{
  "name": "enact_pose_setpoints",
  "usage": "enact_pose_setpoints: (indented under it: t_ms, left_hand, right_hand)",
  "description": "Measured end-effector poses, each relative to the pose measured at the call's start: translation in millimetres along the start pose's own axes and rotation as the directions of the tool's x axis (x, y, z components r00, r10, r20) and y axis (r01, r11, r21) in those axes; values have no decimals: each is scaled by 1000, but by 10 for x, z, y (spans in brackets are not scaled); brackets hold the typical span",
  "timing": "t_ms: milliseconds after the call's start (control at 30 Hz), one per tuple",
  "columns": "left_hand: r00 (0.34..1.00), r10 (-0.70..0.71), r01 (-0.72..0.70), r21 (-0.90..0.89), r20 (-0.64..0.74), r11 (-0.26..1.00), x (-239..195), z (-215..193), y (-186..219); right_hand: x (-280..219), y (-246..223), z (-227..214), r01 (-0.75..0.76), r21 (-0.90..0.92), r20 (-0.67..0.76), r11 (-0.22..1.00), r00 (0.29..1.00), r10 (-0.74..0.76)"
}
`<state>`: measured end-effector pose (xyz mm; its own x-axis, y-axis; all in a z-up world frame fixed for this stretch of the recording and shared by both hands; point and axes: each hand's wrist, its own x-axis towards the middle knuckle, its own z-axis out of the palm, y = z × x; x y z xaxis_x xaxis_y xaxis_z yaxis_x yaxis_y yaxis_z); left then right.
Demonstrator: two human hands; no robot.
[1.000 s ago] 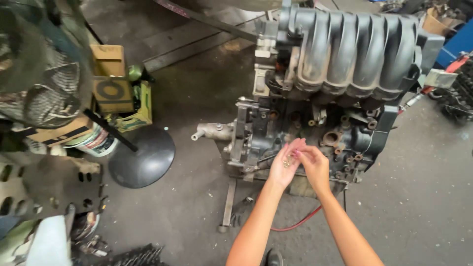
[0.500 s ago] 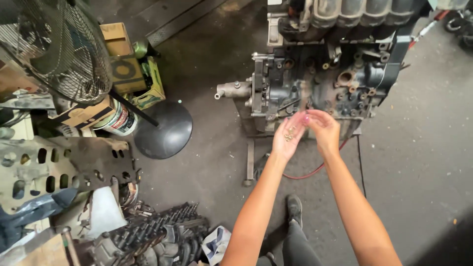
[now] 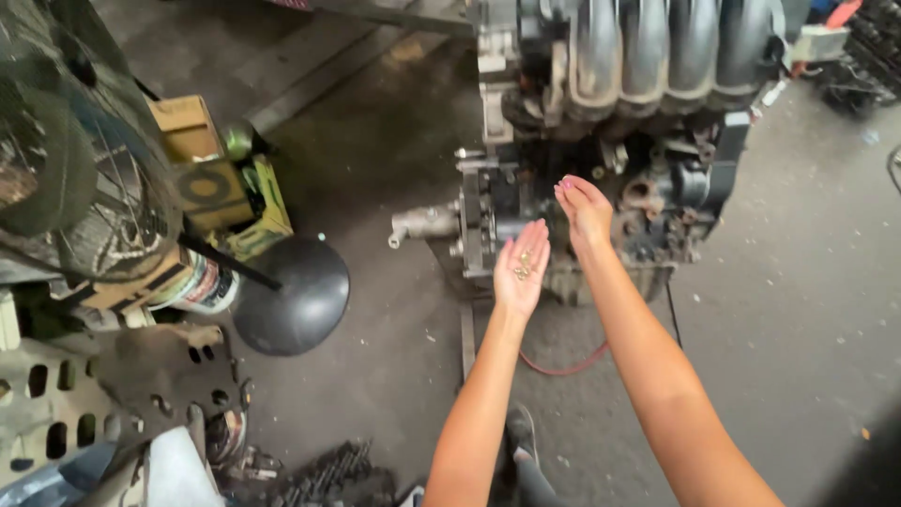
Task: The person holds several small metal washers in their left hand and uses their right hand to place them into specific holes on a large engine block. The person carefully positions each washer into the designated slots on the engine's surface.
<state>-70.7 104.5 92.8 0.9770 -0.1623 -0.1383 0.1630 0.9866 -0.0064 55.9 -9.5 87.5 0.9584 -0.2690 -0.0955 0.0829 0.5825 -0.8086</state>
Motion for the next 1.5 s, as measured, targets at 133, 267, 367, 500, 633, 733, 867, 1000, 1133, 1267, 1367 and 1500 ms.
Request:
enact_pose_setpoints:
  t_ms: [133, 267, 367, 500, 633, 733, 867, 1000, 1133, 1267, 1367, 1500]
  left_hand:
    - [999, -43, 43, -24, 1, 999, 226, -53, -7]
    - [998, -51, 50, 28, 32, 998, 500, 27, 9]
    - [998, -52, 51, 50, 34, 997, 511, 150, -19]
    - [997, -65, 63, 30, 44, 998, 541, 135, -56]
    - [996, -84, 84, -1, 28, 996, 443, 102, -95]
    - [997, -79, 79, -20, 12, 997, 396, 36, -78]
    - [998, -65, 65, -22, 2, 998, 385, 28, -23]
    - [998, -60, 61, -23, 16, 998, 404, 117, -10]
    - [999, -48, 48, -2, 26, 999, 410, 199, -19]
    - [999, -43, 43, -8, 34, 999, 419, 179, -31]
    - [999, -40, 42, -41, 30, 998, 356, 225, -31]
    - [999, -31, 33, -49, 30, 998, 310, 218, -5]
  right_hand:
    - [391, 153, 12, 71, 72, -103, 995, 993, -64]
    - [1195, 585, -282, 168, 168, -291, 971, 950, -114]
    - [891, 152, 37, 253, -90, -278, 963, 922, -268]
    - [911, 66, 78, 296, -237, -266, 925, 896, -354]
    - [946, 81, 64, 196, -345, -315, 918, 897, -310]
    - [950, 135, 124, 83, -402, -423, 912, 866, -265]
    - [1377, 553, -418, 41, -734, 555, -677, 610, -565]
    - [1386, 521, -436, 46, -737, 619, -674, 447, -646]
    - [1347, 582, -430, 36, -757, 600, -653, 436, -671]
    - [1493, 723, -559, 45, -731, 625, -681, 446, -641]
    - [1409, 704, -542, 22, -712, 623, -702, 479, -618]
    - [1419, 720, -564, 24, -716, 616, -698, 493, -615]
